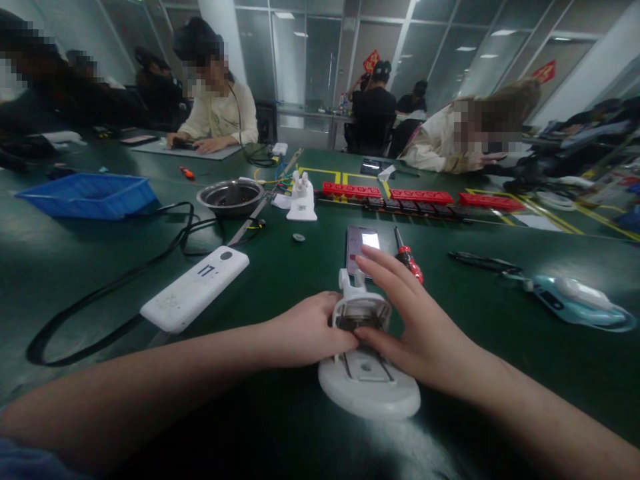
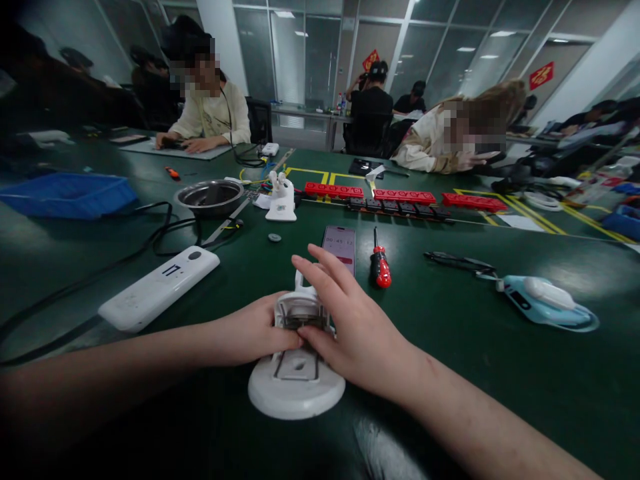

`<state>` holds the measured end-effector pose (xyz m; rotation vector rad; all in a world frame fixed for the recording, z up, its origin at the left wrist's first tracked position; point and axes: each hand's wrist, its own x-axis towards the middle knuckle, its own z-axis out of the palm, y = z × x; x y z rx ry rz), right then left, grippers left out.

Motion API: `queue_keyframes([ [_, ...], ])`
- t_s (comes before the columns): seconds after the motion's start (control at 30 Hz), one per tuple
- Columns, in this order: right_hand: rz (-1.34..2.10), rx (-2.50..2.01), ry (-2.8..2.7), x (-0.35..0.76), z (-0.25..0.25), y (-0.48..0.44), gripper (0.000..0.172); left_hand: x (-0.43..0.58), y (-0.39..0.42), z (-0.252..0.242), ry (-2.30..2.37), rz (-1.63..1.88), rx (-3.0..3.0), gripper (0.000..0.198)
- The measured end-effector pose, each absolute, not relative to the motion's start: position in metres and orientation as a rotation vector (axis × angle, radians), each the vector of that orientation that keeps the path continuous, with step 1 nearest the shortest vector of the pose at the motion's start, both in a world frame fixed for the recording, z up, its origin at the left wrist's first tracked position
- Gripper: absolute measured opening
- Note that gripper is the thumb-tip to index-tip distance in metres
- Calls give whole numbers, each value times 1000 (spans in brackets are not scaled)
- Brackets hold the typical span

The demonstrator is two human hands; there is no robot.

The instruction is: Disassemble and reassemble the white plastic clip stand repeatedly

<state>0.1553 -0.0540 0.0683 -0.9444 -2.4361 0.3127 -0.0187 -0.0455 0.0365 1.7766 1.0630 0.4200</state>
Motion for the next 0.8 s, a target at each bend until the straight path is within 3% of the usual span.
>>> queue_keyframes([
  [0.3,848,-1132,-2203,156,58,-44,59,-17,-48,34,996,484,1578,28],
  [0.47,960,-1064,-2166,159,54,-45,57,-17,-48,36,985,509,1587,24],
  [0.63,682,-990,-2004,190,65,-23,47,-18,-47,34,991,480,1552,25],
  [0.7,439,-1337,-1935,207,64,-3,45,-18,-47,34,991,463,1542,26],
  [0.8,270,-1932,-1893,226,50,26,56,-19,-48,34,998,449,1550,24],
])
